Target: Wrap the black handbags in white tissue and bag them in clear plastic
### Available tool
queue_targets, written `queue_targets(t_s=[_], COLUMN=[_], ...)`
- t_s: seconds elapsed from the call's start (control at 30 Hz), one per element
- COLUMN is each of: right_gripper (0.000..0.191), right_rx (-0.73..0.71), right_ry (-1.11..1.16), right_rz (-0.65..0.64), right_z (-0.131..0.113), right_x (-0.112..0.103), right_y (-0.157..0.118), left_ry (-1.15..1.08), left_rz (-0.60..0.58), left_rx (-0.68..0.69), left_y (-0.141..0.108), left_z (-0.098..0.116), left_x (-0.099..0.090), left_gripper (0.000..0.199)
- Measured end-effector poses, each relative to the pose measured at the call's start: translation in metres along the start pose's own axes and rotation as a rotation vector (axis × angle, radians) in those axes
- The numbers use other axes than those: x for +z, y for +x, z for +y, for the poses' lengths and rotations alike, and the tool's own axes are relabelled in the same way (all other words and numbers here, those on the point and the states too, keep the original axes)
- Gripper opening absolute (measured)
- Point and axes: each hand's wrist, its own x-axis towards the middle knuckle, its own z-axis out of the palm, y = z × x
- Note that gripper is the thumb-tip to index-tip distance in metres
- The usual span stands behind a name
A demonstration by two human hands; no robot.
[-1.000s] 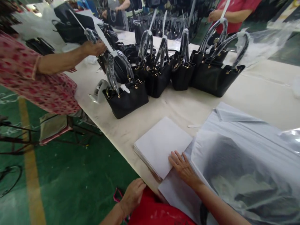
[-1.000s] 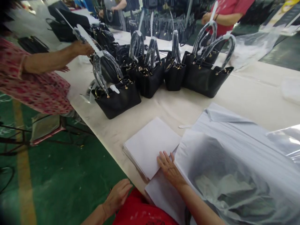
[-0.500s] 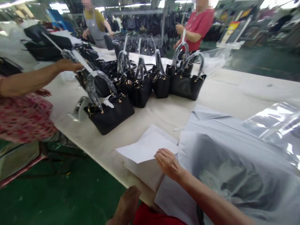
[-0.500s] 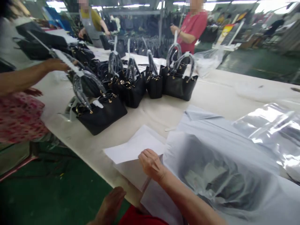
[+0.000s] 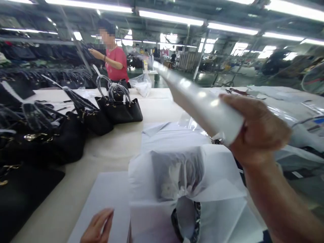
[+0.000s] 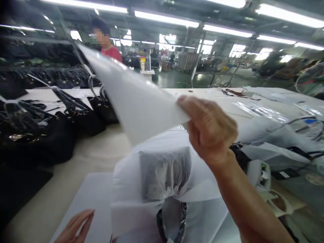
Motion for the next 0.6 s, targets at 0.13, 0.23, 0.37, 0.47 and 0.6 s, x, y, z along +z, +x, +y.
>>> queue_targets(t_s=[0.13,0.23,0.37,0.47,0.6], right_gripper=[0.026,0.031,0.031,0.029,0.021], right_rx=[-0.169,-0.065,0.085,0.108,0.042], right_ry=[0.207,0.265,0.238,0.266,0.341], right_rz=[-0.381,-0.579,-0.661,-0.678,-0.528], right_z=[-0.039,-0.082,-0.115,-0.120,-0.130], right_x=[0.003,0.020,0.028,0.031,0.043], right_y=[-0.105,-0.195,-0.255,-0.264,-0.281], left_ry=[0.144,0.005,-0.160,-0.160,-0.120], left_rz=[0.159,0.224,-0.269,-0.716,-1.033], left_rx=[-0.117,0.014,0.255,0.265,0.238], left_y=[0.103,0.171,0.228,0.250,0.263], left_z=[0.005,0.035,0.091,0.125,0.150], left_x=[0.002,0.025,0.097,0.157,0.202], left_gripper=[0.017,0.019,0.051,0.104,0.131])
